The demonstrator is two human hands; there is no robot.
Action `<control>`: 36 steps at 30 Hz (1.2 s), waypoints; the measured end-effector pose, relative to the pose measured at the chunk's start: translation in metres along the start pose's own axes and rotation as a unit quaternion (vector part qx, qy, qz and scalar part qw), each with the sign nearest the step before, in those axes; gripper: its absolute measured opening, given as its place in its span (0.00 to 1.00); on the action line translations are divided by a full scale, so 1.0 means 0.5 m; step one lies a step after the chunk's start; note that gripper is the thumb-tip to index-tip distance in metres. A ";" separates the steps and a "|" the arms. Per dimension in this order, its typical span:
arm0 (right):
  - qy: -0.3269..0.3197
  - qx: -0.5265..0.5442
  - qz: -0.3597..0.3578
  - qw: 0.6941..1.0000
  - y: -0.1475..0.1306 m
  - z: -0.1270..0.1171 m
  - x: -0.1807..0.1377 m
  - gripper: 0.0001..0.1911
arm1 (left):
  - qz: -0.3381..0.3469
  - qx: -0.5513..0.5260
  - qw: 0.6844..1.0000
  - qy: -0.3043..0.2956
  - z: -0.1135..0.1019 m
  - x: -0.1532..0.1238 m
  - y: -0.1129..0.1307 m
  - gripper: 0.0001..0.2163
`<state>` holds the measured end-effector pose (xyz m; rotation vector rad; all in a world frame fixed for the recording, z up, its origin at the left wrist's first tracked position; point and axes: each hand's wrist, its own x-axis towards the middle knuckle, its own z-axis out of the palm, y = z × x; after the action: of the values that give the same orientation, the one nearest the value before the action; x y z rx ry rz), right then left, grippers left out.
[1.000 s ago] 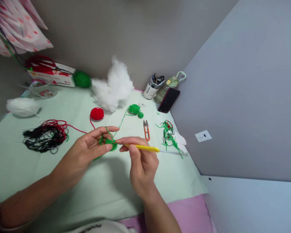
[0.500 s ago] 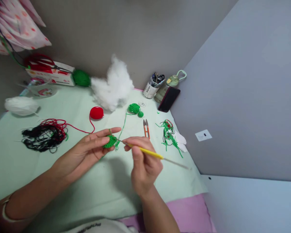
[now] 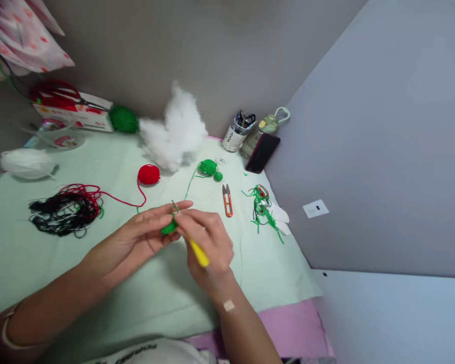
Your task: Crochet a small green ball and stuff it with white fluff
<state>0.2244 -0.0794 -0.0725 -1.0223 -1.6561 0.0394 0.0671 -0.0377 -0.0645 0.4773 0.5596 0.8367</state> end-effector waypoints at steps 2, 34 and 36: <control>0.055 0.110 0.093 0.988 0.001 -0.003 0.010 0.13 | 0.015 -0.009 1.000 0.003 -0.003 0.000 0.005 0.12; 0.010 0.062 0.027 0.998 -0.022 -0.001 0.011 0.16 | 0.171 0.272 0.943 0.086 0.014 -0.029 0.010 0.14; -0.013 0.002 -0.014 1.000 -0.020 0.001 0.008 0.15 | 0.178 0.257 0.946 0.091 0.016 -0.029 0.007 0.15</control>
<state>0.2182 -0.0829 -0.0647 -0.9992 -1.6938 0.0374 0.0625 -0.0484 -0.0526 1.0070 0.8862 1.0884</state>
